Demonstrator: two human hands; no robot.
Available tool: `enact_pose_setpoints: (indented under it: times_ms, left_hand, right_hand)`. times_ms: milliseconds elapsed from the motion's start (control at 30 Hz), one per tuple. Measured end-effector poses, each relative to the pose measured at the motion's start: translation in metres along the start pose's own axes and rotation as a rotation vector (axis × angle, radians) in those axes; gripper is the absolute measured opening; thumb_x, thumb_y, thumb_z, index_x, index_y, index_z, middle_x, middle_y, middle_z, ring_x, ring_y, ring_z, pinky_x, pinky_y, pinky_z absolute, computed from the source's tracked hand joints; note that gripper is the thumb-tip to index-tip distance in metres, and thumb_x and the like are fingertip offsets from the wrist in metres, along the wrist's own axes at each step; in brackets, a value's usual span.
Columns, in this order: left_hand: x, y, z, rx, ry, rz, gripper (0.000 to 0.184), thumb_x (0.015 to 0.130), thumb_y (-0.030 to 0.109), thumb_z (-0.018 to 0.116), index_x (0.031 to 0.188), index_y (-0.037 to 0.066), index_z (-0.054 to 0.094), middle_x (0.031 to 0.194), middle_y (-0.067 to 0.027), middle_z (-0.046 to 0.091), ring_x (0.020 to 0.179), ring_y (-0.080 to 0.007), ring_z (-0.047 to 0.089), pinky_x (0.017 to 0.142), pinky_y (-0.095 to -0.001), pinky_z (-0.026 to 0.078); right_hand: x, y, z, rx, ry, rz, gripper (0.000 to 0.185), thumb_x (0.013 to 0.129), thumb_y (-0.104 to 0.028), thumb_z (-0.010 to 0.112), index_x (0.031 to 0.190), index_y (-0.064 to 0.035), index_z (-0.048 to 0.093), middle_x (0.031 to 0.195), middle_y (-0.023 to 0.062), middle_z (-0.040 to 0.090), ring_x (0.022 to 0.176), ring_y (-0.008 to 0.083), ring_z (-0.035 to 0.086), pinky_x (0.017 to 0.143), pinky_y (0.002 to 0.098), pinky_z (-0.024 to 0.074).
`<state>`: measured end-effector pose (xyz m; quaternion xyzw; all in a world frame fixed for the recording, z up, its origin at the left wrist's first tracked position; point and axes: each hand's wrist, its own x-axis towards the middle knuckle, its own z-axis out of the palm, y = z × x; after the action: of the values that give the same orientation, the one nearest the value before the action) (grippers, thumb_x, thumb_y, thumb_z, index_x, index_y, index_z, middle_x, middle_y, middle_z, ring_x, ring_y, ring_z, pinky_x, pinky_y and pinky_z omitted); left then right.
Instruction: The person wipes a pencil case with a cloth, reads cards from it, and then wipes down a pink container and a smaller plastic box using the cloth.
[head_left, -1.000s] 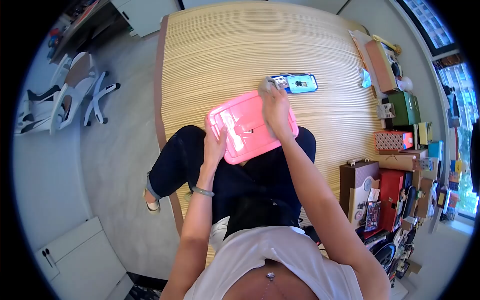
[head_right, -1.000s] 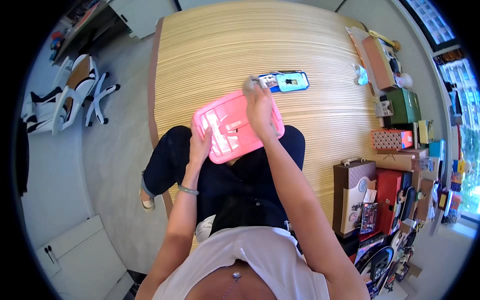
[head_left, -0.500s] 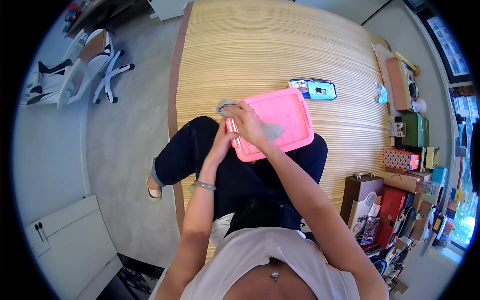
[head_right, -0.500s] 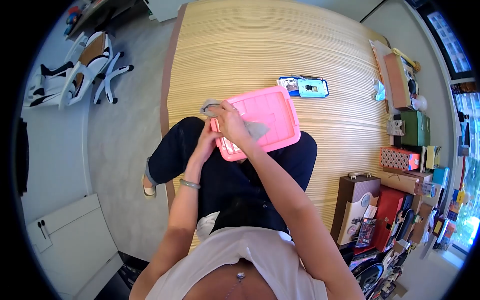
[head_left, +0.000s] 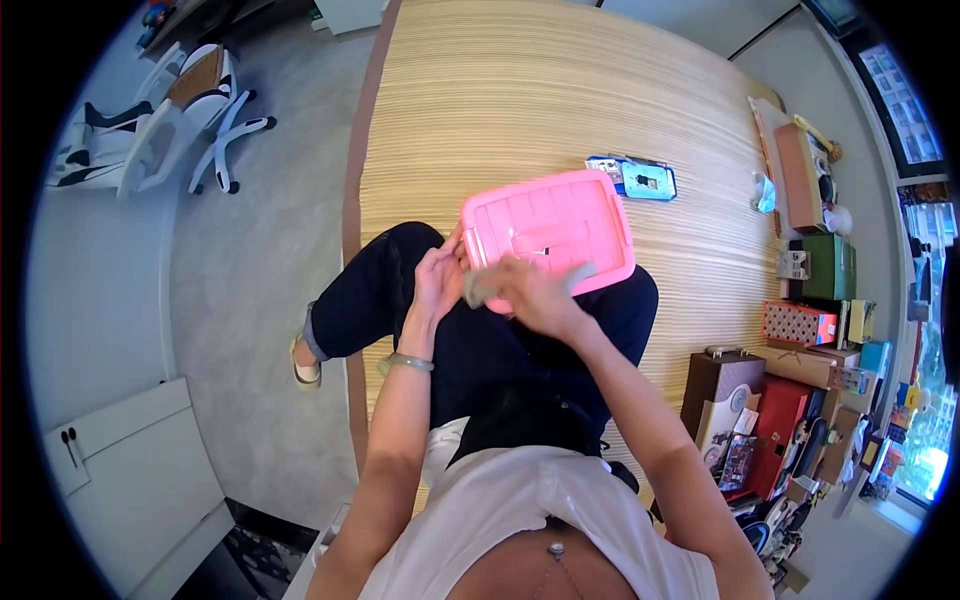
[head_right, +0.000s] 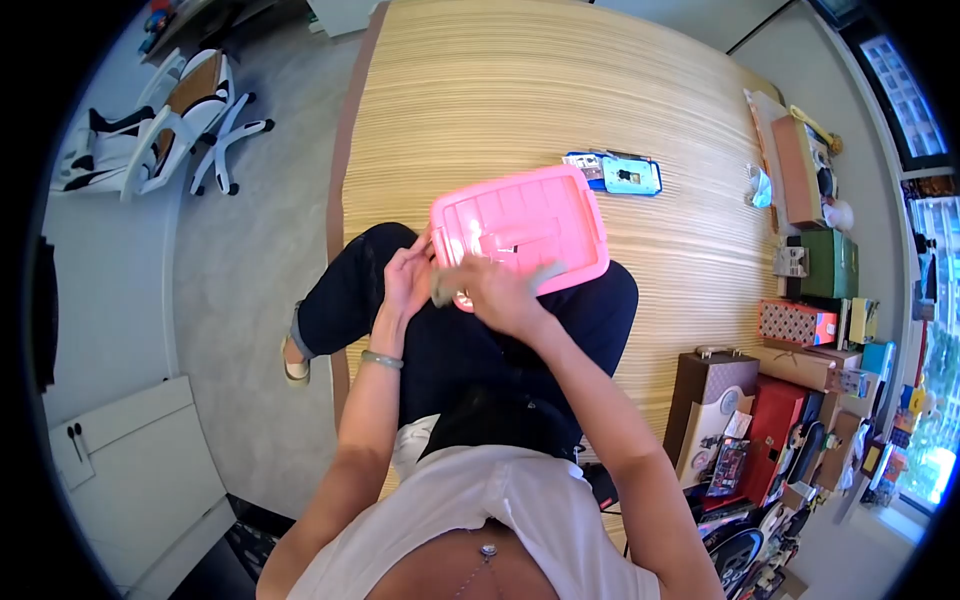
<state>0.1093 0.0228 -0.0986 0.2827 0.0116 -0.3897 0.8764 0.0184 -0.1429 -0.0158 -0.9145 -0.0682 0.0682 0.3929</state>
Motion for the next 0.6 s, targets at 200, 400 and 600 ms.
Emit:
enact_pose_setpoints:
  times_ms: [200, 400, 600]
  left_hand:
    - [0.001, 0.0, -0.016, -0.086, -0.009, -0.074, 0.059, 0.096, 0.037, 0.033, 0.143, 0.002, 0.037, 0.141, -0.0141, 0.047, 0.124, -0.0282, 0.049, 0.101, -0.047, 0.042]
    - [0.001, -0.001, -0.019, -0.089, -0.031, -0.051, 0.068, 0.095, 0.041, 0.03, 0.151, 0.002, 0.027, 0.15, -0.0134, 0.038, 0.132, -0.0276, 0.042, 0.11, -0.0462, 0.034]
    - [0.0, -0.002, -0.011, -0.053, 0.001, -0.05, 0.068, 0.096, 0.04, 0.03, 0.152, 0.003, 0.024, 0.148, -0.0138, 0.04, 0.131, -0.027, 0.044, 0.111, -0.0445, 0.033]
  right_hand:
    - [0.066, 0.005, 0.009, 0.097, 0.234, -0.045, 0.03, 0.08, 0.003, 0.057, 0.103, -0.0111, 0.069, 0.103, 0.0161, 0.059, 0.098, 0.0375, 0.059, 0.087, 0.0446, 0.0499]
    - [0.011, 0.012, 0.025, 0.021, 0.107, -0.178, 0.018, 0.075, 0.001, 0.061, 0.089, -0.0089, 0.068, 0.109, 0.0108, 0.056, 0.107, 0.0342, 0.055, 0.092, 0.0446, 0.0459]
    - [0.017, 0.015, 0.012, 0.007, 0.185, -0.08, 0.028, 0.077, 0.004, 0.054, 0.094, -0.0109, 0.071, 0.104, 0.0144, 0.061, 0.1, 0.0361, 0.06, 0.087, 0.0429, 0.0497]
